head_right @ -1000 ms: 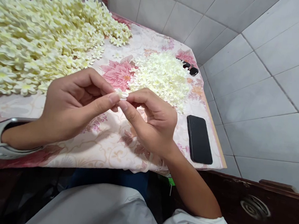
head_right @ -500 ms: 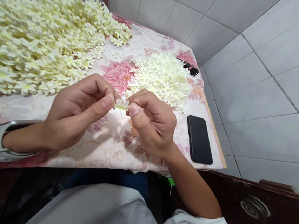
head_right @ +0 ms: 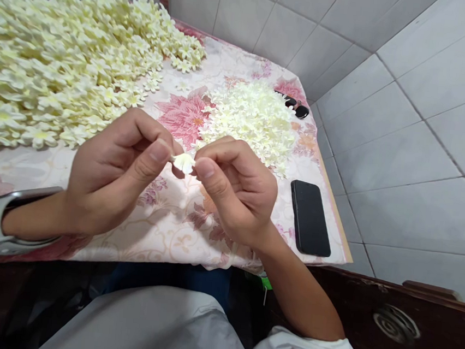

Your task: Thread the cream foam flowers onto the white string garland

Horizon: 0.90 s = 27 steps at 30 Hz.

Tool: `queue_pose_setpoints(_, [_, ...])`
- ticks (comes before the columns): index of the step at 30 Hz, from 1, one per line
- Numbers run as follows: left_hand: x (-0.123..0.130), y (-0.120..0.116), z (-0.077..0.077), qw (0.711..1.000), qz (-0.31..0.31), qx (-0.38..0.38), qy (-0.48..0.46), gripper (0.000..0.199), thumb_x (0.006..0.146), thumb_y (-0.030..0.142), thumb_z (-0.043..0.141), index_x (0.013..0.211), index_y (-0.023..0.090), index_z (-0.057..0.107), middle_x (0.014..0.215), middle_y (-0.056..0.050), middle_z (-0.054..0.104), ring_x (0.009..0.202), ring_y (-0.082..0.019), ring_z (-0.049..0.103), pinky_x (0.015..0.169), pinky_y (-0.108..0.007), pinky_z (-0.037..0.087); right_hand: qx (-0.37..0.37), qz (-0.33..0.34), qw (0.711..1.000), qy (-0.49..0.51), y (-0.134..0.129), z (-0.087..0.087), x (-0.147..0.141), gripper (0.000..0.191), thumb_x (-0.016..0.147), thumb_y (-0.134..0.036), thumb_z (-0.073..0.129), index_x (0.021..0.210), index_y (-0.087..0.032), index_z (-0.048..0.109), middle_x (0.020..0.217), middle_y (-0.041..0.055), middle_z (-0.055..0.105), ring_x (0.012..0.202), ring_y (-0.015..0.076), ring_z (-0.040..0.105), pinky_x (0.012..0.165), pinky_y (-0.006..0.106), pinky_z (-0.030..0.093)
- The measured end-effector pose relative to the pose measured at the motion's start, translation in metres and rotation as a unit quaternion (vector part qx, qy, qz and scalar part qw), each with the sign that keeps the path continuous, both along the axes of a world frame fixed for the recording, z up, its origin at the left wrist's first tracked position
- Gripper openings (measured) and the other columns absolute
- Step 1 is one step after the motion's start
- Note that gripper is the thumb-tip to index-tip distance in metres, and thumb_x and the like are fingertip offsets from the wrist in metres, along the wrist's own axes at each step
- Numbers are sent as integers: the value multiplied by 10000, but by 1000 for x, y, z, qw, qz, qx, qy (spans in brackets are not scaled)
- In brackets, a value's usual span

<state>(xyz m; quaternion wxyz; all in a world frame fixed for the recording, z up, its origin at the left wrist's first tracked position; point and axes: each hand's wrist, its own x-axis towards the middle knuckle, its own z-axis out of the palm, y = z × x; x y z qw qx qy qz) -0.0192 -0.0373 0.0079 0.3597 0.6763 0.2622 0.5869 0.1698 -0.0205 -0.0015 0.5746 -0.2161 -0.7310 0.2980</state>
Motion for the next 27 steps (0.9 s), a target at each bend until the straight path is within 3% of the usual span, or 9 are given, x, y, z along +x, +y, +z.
queue_pose_setpoints(5, [-1,-1,6,1000,-18,-11,9,232,1108,327,614,905,213,627,833,2,659,758,-109,651,709,-260,585,0,-4,1000,3,2,0,0,107,1086,-242,699,989,-241,744,829,5,689,742,160,666,668,344,543])
queue_pose_setpoints(8, [0,-1,7,1000,-8,-23,13,332,1019,468,756,873,215,598,801,14,633,718,-104,626,656,-247,580,17,-23,1000,12,3,1,-2,89,1049,-237,750,960,-236,758,812,10,704,743,162,666,670,344,540])
queue_pose_setpoints(11, [2,-1,3,1000,13,-14,23,309,921,367,879,901,214,612,825,30,646,735,-89,629,670,-222,595,33,-30,999,7,3,2,-2,113,1021,-199,770,914,-237,763,789,3,726,734,161,675,694,350,554])
queue_pose_setpoints(15, [2,-2,0,1000,6,-14,6,103,988,191,791,983,203,689,894,29,733,778,-71,691,729,-187,630,33,-18,999,-8,3,2,1,140,1026,-174,735,909,-234,780,790,-7,752,732,151,670,702,343,557])
queue_pose_setpoints(20, [0,-4,5,999,-1,-52,18,46,1018,222,777,989,193,757,905,19,802,827,-88,751,774,-191,653,19,8,1000,-10,2,2,4,143,1019,-154,726,910,-223,789,807,-4,761,749,146,674,729,333,557])
queue_pose_setpoints(27, [0,-2,8,995,-30,-96,-21,227,975,389,840,928,185,753,855,-8,784,831,-137,774,773,-241,683,1,34,999,-26,3,3,7,127,1021,-161,740,951,-230,821,854,18,787,792,170,701,742,355,572])
